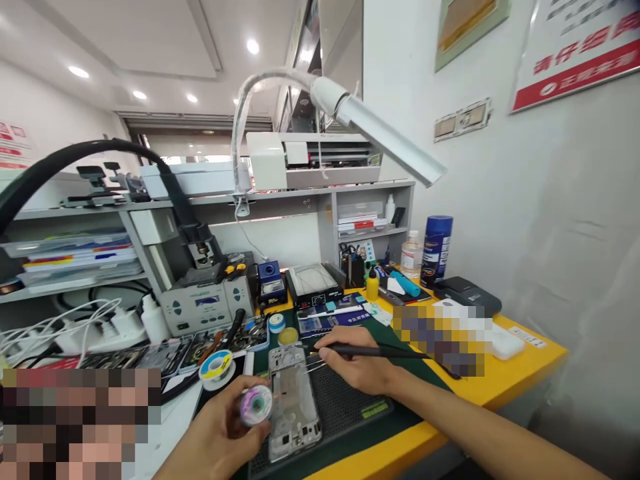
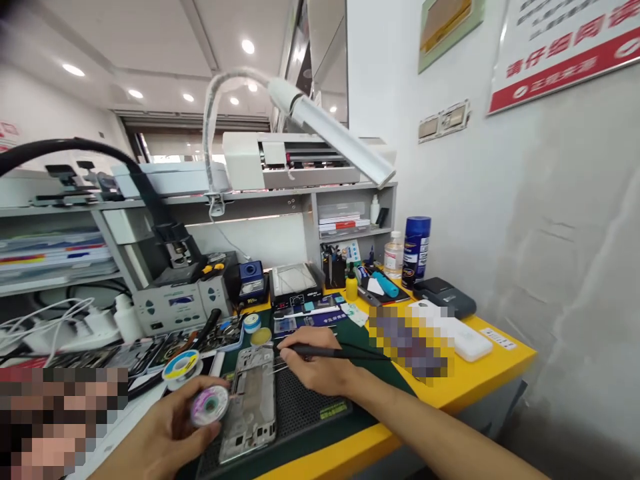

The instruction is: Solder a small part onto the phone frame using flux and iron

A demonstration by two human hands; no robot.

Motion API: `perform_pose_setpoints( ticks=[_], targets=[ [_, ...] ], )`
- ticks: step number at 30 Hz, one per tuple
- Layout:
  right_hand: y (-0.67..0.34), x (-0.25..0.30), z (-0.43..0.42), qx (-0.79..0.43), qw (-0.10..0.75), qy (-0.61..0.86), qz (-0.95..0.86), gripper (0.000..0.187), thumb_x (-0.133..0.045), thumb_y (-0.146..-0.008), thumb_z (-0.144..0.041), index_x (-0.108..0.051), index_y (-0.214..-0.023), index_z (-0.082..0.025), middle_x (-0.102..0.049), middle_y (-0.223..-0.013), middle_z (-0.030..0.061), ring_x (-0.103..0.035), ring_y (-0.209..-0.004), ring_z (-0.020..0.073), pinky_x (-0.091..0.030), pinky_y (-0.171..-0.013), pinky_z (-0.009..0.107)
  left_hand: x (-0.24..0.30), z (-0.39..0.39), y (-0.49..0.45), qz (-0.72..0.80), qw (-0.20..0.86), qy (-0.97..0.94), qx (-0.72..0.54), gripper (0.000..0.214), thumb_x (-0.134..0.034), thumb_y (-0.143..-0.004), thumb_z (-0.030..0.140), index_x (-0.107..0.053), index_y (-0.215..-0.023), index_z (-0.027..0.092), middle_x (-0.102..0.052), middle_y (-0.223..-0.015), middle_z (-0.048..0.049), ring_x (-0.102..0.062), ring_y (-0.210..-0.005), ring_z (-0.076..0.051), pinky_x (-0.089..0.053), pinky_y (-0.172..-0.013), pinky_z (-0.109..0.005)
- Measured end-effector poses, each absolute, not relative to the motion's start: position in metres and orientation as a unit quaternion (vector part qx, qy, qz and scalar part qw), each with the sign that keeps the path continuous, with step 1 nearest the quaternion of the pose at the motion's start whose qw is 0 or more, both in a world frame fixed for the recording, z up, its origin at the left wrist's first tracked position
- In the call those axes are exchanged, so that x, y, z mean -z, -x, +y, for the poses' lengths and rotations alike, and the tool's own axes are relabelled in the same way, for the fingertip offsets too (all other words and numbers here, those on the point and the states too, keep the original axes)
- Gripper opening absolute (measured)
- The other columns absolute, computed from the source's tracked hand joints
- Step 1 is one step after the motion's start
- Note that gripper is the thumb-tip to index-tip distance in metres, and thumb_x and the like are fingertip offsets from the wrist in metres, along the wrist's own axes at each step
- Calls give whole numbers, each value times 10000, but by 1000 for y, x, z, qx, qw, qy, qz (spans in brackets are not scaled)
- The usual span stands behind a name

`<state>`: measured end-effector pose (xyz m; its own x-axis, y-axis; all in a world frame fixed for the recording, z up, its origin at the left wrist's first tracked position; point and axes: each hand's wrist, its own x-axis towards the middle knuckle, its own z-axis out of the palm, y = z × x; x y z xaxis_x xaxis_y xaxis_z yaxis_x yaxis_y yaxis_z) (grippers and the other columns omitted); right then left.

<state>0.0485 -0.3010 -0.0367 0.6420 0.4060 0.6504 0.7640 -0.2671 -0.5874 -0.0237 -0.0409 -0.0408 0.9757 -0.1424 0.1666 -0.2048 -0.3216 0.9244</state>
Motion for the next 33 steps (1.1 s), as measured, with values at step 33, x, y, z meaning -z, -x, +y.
perform_pose_setpoints(
  ticks=[33],
  targets=[
    [-35, 35, -302, -210, 645, 716, -163, 61, -687, -795, -203, -680, -774, -146, -498, -510, -56, -434, -413, 72, -324, -400, 164, 54, -26, -9, -417, 136, -872, -218, 269, -632, -974, 397, -647, -1175, 219, -627, -987, -54, -585, -971, -239, -524, -925, -358]
  ],
)
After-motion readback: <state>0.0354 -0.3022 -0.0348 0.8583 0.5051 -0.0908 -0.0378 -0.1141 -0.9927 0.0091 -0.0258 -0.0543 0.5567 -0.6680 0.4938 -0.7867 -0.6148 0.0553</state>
